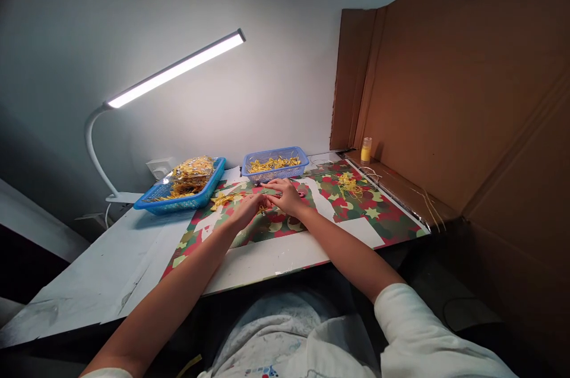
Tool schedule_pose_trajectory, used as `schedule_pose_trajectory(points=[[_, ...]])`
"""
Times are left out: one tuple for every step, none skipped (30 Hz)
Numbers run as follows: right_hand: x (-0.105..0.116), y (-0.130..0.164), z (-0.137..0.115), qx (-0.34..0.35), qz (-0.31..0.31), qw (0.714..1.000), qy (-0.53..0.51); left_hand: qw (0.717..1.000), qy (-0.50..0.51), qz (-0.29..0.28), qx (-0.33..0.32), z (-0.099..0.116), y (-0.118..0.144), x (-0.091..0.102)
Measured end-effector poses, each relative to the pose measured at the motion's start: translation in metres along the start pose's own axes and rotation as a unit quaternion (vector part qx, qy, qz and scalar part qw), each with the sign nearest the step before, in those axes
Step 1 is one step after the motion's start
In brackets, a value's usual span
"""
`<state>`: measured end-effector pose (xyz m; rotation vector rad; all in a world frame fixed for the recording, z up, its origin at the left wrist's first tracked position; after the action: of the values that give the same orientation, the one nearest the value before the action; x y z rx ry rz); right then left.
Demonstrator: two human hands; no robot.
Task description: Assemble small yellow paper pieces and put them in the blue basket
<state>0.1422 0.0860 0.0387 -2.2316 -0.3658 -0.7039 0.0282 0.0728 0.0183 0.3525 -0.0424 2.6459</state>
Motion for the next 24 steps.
schedule_pose_trajectory(points=[[0.000,0.000,-0.002,0.009,-0.009,1.000,0.007,1.000,-0.016,-0.002,0.001,0.002,0.002,0.000],[-0.001,0.000,-0.003,0.017,-0.016,1.000,0.013,0.999,-0.033,-0.005,0.001,0.004,0.003,-0.001],[-0.001,0.000,-0.005,0.024,-0.022,0.999,0.018,0.999,-0.051,-0.008,0.001,0.006,0.004,-0.001],[-0.001,0.000,-0.006,0.029,-0.027,0.999,0.023,0.997,-0.070,-0.012,-0.001,0.008,0.005,-0.002],[-0.001,0.000,-0.007,0.033,-0.033,0.999,0.027,0.996,-0.087,-0.016,-0.003,0.010,0.006,-0.002],[-0.002,0.000,-0.008,0.035,-0.038,0.998,0.031,0.995,-0.101,-0.021,-0.004,0.011,0.007,-0.003],[-0.003,0.000,-0.008,0.035,-0.043,0.998,0.034,0.994,-0.111,-0.025,-0.004,0.012,0.008,-0.004],[-0.003,0.000,-0.008,0.034,-0.047,0.998,0.036,0.993,-0.118,-0.029,-0.002,0.013,0.009,-0.004],[-0.004,0.000,-0.007,0.032,-0.050,0.998,0.036,0.992,-0.123,-0.033,0.000,0.014,0.010,-0.005],[-0.004,0.000,-0.007,0.032,-0.054,0.997,0.034,0.991,-0.127,-0.038,0.001,0.014,0.010,-0.005],[-0.005,0.000,-0.006,0.032,-0.057,0.997,0.032,0.991,-0.130,-0.044,0.002,0.015,0.011,-0.005],[-0.005,-0.001,-0.006,0.032,-0.060,0.997,0.030,0.990,-0.133,-0.050,0.002,0.015,0.011,-0.006],[-0.005,-0.001,-0.006,0.033,-0.063,0.997,0.027,0.989,-0.134,-0.057,0.000,0.015,0.011,-0.006],[-0.005,-0.001,-0.005,0.032,-0.065,0.997,0.025,0.989,-0.135,-0.063,-0.004,0.016,0.012,-0.006],[-0.005,-0.001,-0.005,0.029,-0.066,0.997,0.023,0.988,-0.135,-0.070,-0.009,0.016,0.012,-0.006],[-0.004,-0.001,-0.005,0.025,-0.066,0.997,0.021,0.988,-0.136,-0.077,-0.013,0.015,0.012,-0.006],[-0.004,-0.001,-0.005,0.019,-0.069,0.997,0.020,0.987,-0.138,-0.084,-0.018,0.015,0.012,-0.005],[-0.003,-0.001,-0.005,0.013,-0.075,0.997,0.019,0.985,-0.142,-0.092,-0.022,0.014,0.011,-0.005],[-0.004,-0.002,-0.005,0.006,-0.082,0.996,0.016,0.984,-0.145,-0.100,-0.027,0.013,0.011,-0.004],[-0.004,-0.002,-0.005,-0.002,-0.092,0.996,0.012,0.982,-0.149,-0.108,-0.032,0.012,0.010,-0.004],[-0.004,-0.002,-0.004,-0.010,-0.102,0.995,0.005,0.981,-0.152,-0.116,-0.038,0.011,0.010,-0.004],[-0.005,-0.002,-0.003,-0.018,-0.111,0.994,-0.005,0.980,-0.154,-0.122,-0.044,0.011,0.010,-0.004],[-0.005,-0.002,-0.002,-0.026,-0.118,0.992,-0.019,0.979,-0.152,-0.127,-0.050,0.011,0.009,-0.004],[-0.004,-0.002,-0.001,-0.033,-0.123,0.991,-0.035,0.979,-0.149,-0.131,-0.056,0.011,0.009,-0.004]])
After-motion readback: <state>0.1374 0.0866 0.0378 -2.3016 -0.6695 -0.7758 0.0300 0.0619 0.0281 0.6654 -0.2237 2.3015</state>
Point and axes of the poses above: each hand's wrist, its own y-axis away from the middle knuckle, its own x-axis out of the back of the hand, z = x × y, the point moved 7 cm from there along -y, towards the middle knuckle, and after that the axes turned 11 degrees about -z, right-handed, at the moved point
